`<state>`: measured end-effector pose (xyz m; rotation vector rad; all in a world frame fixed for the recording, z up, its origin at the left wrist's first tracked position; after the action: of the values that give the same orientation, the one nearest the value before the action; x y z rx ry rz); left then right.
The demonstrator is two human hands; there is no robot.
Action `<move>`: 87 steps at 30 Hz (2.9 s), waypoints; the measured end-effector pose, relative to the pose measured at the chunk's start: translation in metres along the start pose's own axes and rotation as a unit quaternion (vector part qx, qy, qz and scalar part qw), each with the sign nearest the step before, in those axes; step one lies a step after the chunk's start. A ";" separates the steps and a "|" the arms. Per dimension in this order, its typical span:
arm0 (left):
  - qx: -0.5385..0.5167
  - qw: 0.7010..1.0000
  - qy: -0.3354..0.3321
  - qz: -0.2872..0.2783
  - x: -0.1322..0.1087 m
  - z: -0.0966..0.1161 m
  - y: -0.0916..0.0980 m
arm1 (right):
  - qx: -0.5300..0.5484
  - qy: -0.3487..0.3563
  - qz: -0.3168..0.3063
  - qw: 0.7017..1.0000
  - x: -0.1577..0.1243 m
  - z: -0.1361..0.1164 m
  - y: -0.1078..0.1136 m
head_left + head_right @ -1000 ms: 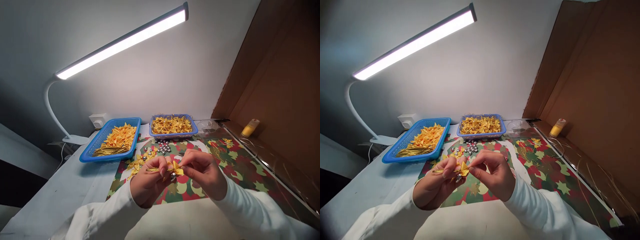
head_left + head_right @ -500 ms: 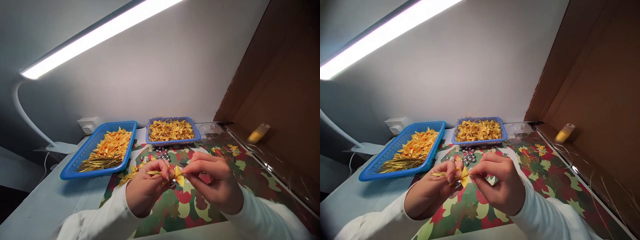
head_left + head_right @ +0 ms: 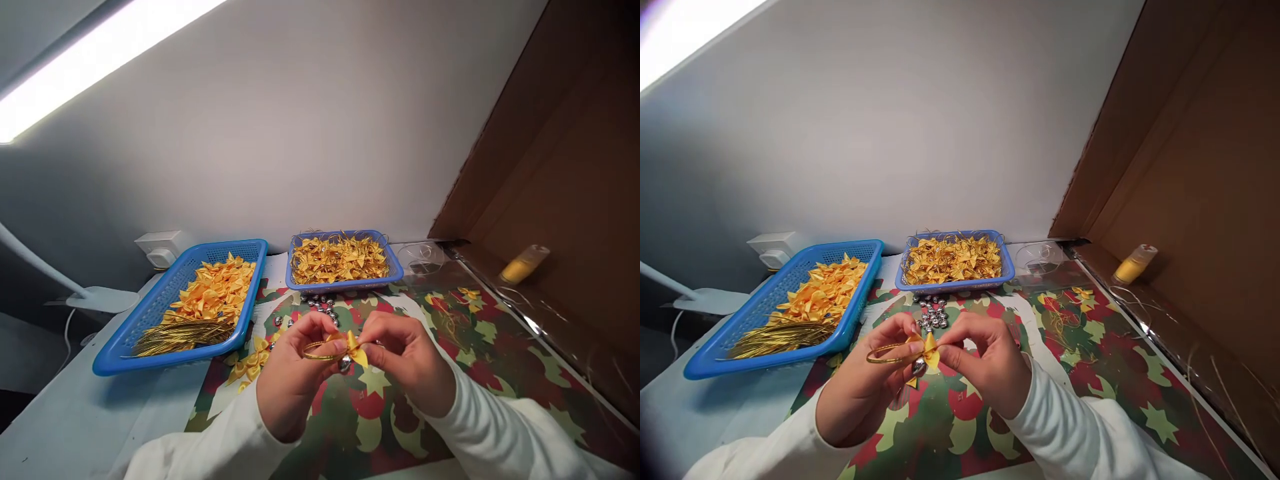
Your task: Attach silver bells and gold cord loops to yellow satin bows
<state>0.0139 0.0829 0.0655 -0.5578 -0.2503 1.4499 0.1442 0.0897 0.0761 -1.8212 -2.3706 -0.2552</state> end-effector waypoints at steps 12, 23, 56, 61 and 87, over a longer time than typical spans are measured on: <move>0.055 0.995 -0.075 0.043 0.015 -0.003 0.015 | 0.104 -0.112 0.024 0.988 0.010 0.040 -0.004; 0.092 0.989 -0.104 0.050 0.027 -0.013 0.028 | 0.024 -0.160 0.075 0.984 0.008 0.058 -0.001; 0.176 0.963 -0.202 0.007 0.020 -0.014 0.018 | -0.433 0.193 0.177 0.862 -0.011 -0.009 -0.009; 0.236 0.943 -0.235 0.015 0.016 -0.008 0.017 | -0.332 0.174 0.190 0.907 -0.010 -0.003 -0.004; 0.082 0.995 -0.058 0.027 0.040 -0.025 0.027 | -0.112 0.090 0.155 0.977 -0.002 0.000 0.006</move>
<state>0.0081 0.1174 0.0237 -0.3500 -0.2066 1.5414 0.1501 0.0897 0.0764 -2.1302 -1.9708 -0.6408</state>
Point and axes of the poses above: each hand's wrist, its own x-axis towards the middle knuckle, its own y-axis out of the back of the hand, z = x × y, the point moved 6 cm from there along x, towards the middle knuckle, and after that the axes turned 9 degrees about -y, right-handed, at the moved point
